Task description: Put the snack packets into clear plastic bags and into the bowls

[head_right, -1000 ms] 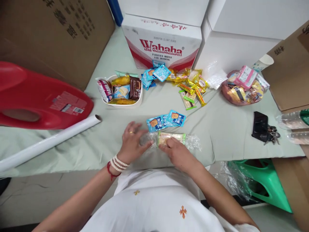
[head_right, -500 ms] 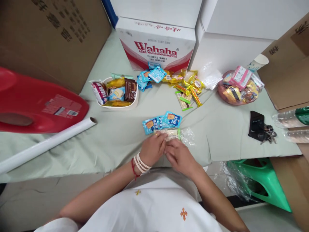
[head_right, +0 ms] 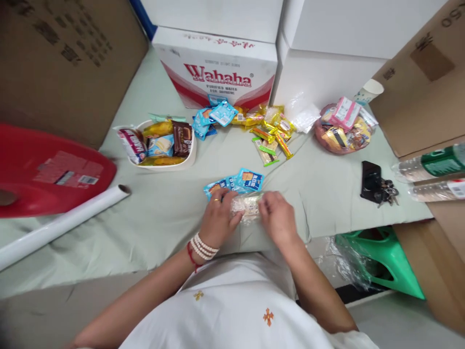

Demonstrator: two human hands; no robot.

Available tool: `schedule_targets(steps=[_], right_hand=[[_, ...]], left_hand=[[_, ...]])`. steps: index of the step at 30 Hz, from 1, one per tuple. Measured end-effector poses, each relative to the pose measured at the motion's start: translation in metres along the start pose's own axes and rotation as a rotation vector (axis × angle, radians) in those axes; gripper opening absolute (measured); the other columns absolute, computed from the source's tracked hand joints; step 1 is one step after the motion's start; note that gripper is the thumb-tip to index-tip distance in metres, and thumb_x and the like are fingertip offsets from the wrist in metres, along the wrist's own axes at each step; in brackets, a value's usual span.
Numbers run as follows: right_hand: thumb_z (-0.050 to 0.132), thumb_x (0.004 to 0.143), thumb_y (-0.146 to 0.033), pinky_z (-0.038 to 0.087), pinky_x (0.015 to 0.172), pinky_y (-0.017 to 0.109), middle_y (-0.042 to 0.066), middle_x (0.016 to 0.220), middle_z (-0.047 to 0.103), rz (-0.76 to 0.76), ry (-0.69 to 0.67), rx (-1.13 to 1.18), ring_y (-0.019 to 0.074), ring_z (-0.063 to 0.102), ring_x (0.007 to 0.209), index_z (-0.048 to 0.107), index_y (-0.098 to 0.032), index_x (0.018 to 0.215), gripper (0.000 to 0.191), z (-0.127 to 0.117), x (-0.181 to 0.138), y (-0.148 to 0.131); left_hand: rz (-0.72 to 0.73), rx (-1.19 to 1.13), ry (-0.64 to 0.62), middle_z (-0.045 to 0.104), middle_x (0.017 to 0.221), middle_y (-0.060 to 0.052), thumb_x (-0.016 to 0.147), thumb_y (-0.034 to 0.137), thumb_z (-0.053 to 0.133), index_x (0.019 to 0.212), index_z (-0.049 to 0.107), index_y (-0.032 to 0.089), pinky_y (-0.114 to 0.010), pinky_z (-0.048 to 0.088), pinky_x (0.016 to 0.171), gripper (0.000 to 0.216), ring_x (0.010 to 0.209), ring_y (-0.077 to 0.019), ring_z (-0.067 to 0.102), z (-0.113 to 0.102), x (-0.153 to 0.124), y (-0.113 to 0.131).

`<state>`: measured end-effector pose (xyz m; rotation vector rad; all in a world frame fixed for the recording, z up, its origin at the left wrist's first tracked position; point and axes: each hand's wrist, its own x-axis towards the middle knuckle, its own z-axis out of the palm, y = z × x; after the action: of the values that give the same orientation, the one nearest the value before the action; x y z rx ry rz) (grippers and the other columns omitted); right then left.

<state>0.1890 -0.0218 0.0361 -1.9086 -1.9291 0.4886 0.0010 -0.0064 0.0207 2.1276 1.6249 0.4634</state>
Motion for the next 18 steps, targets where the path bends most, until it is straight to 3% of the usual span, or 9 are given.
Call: schedule_targets(steps=[3,5,9,12,15,18], right_hand=[[0.048,0.099,-0.015,0.046,0.071,0.033,0.009,0.095,0.060,-0.079,-0.209,-0.064,0.0226,0.057,0.080,0.060,-0.023,0.094,0.015,0.015,0.003,-0.032],[0.046,0.095,-0.009,0.049,0.076,0.035,0.011,0.100,0.060,-0.138,-0.245,-0.062,0.0239,0.057,0.087,0.061,-0.021,0.102,0.020,0.023,0.004,-0.042],[0.056,0.090,-0.016,0.049,0.102,0.050,0.020,0.134,0.052,-0.400,-0.197,0.111,0.0312,0.050,0.121,0.048,-0.015,0.139,0.049,0.022,-0.011,-0.039],[0.067,0.090,-0.031,0.042,0.110,0.062,0.025,0.148,0.041,-0.405,-0.141,0.140,0.0378,0.040,0.133,0.032,-0.014,0.154,0.075,0.020,-0.029,-0.036],[0.060,0.092,-0.020,0.042,0.110,0.062,0.024,0.148,0.044,-0.315,-0.018,0.125,0.0370,0.041,0.135,0.033,-0.017,0.154,0.068,0.021,-0.039,-0.036],[0.050,0.091,-0.009,0.045,0.111,0.055,0.019,0.145,0.052,-0.281,0.092,0.238,0.0311,0.049,0.134,0.041,-0.022,0.149,0.061,0.014,-0.041,-0.028]], left_hand=[[-0.033,-0.063,-0.064,0.063,0.126,-0.019,0.086,0.035,0.069,0.131,0.058,0.017,-0.044,0.053,0.092,0.051,0.116,-0.0334,0.062,0.000,0.008,-0.013],[-0.069,-0.124,-0.129,0.068,0.110,-0.014,0.083,0.035,0.068,0.118,0.061,0.017,-0.042,0.053,0.087,0.040,0.103,-0.0306,0.067,-0.005,0.016,-0.021],[-0.253,-0.336,-0.182,0.067,0.087,-0.004,0.077,0.043,0.069,0.106,0.057,0.018,-0.036,0.052,0.073,0.040,0.079,-0.0244,0.067,-0.017,0.028,-0.027],[-0.304,-0.470,-0.138,0.064,0.082,-0.001,0.074,0.042,0.068,0.101,0.057,0.019,-0.036,0.051,0.071,0.037,0.074,-0.0215,0.062,-0.024,0.025,-0.017],[-0.230,-0.734,-0.130,0.064,0.090,-0.003,0.076,0.041,0.067,0.104,0.062,0.019,-0.037,0.054,0.078,0.036,0.083,-0.0211,0.062,-0.029,0.016,-0.002],[-0.170,-1.035,-0.213,0.066,0.106,-0.008,0.080,0.041,0.070,0.119,0.063,0.021,-0.036,0.057,0.082,0.045,0.095,-0.0221,0.064,-0.034,0.004,0.004]])
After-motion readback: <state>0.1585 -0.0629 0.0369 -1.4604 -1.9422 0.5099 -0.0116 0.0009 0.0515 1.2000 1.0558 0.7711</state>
